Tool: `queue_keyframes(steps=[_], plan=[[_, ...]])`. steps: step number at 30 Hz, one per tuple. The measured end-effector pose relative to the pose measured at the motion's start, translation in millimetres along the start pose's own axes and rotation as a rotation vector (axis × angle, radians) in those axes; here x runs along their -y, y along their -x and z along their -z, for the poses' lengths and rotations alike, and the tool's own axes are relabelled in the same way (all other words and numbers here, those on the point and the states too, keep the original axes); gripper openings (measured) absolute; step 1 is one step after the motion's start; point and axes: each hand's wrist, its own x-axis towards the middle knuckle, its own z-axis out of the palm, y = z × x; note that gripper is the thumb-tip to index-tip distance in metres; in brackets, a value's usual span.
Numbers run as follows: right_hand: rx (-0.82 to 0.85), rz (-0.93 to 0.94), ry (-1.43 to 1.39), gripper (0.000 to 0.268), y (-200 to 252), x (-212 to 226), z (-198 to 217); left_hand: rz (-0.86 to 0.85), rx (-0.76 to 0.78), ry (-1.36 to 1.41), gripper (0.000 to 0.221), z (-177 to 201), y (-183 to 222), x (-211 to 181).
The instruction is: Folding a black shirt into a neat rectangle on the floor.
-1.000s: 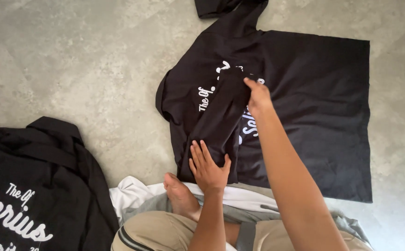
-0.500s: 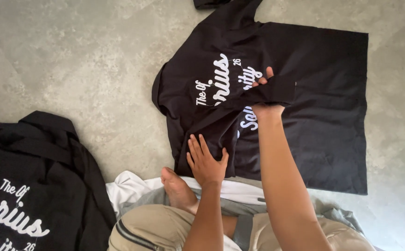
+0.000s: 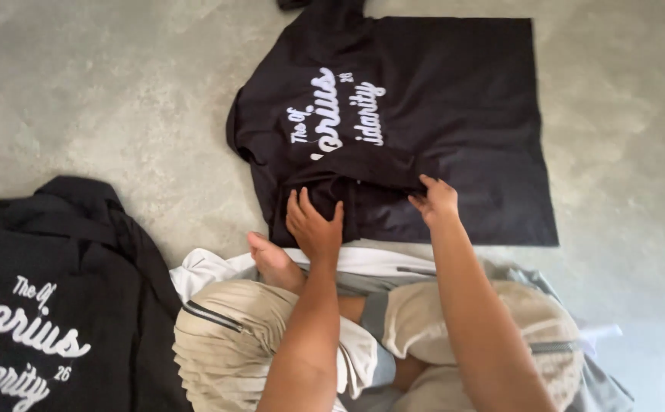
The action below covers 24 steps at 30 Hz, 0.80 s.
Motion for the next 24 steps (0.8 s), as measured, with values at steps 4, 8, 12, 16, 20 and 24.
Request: queue_keyframes(steps=[4,8,12,16,20,24], plan=[[-0.035,0.107,0.161,0.035,-10.1,34.5,32.9,-0.073,-0.153,-0.020,0.078,19.4,-13.8,-16.4],[-0.026,0.162,0.376,0.038,-30.1,65.5,91.5,-0.350,0.011,-0.197,0.047,36.2,-24.6,-6.6],[0.084,0.156,0.665,0.026,55.0,114.9,123.6,-0.695,0.278,-0.265,0.021,46.0,-30.7,-3.6],[0.055,0.217,0.708,0.060,36.9,75.3,161.2,-0.897,0.518,-0.321,0.018,45.2,-19.8,-4.1],[0.078,0.127,0.932,0.048,61.3,70.4,162.1,-0.751,0.752,-0.333,0.054,84.0,-13.0,-41.7],[0.095,0.107,1.034,0.062,65.9,72.0,153.2,-0.487,0.951,-0.338,0.092,68.6,-20.1,-26.9]])
